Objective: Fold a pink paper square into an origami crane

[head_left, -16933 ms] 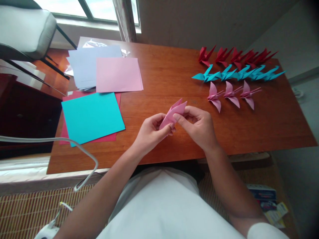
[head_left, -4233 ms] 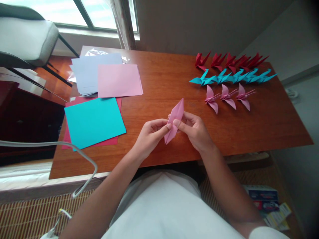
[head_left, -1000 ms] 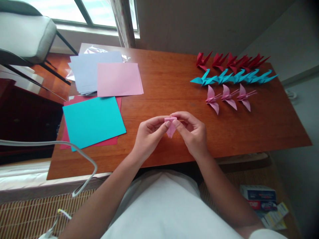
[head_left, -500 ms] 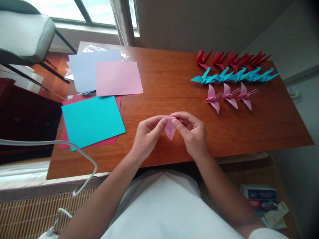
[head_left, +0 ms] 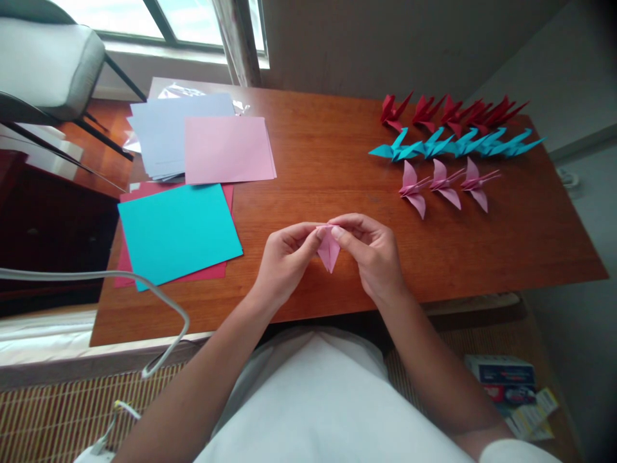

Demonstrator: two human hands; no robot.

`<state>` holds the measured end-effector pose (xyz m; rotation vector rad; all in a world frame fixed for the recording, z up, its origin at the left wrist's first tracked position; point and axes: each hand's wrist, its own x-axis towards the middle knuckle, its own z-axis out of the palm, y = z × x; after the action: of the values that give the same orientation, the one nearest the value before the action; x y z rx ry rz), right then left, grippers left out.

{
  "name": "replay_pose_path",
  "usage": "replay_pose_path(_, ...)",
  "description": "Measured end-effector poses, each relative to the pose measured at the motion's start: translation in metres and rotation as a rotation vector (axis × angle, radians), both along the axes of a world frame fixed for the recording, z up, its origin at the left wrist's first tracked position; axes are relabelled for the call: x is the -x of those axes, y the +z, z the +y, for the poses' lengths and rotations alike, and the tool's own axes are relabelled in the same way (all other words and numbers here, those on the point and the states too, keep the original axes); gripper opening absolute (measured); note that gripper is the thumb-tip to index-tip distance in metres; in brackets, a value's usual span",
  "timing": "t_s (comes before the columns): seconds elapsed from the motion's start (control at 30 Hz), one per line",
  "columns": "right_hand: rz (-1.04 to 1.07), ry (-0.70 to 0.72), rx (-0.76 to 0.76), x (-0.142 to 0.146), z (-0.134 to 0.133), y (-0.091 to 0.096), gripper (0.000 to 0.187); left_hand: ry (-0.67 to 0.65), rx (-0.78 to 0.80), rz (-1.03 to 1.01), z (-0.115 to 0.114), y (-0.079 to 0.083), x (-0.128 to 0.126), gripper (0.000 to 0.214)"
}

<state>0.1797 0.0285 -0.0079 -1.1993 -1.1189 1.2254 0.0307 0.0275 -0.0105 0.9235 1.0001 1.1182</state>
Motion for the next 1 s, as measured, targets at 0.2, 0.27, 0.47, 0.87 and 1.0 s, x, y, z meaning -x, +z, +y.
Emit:
replay_pose_path(0.2, 0.053, -0.021, -0.026, 0.004, 0.000, -0.001, 0.003, 0.037, -0.060, 0.069, -0.001, 0.000, 0.001, 0.028)
replay_pose_path(0.27, 0.052, -0.029, -0.029, 0.007, -0.001, -0.001, 0.003, 0.048, -0.080, 0.086, -0.001, 0.000, 0.002, 0.027)
replay_pose_path(0.47, -0.071, -0.048, -0.043, 0.009, -0.001, -0.001, 0.008, 0.072, -0.089, 0.086, -0.001, 0.001, 0.001, 0.025)
replay_pose_path(0.87, 0.017, -0.053, -0.013, 0.001, 0.000, -0.002, 0.012, -0.116, -0.052, 0.074, 0.000, 0.000, 0.001, 0.034)
replay_pose_path(1.0, -0.010, 0.102, -0.002, -0.005, 0.004, 0.002, 0.017, -0.145, -0.081, 0.087, 0.000, -0.002, 0.003, 0.031)
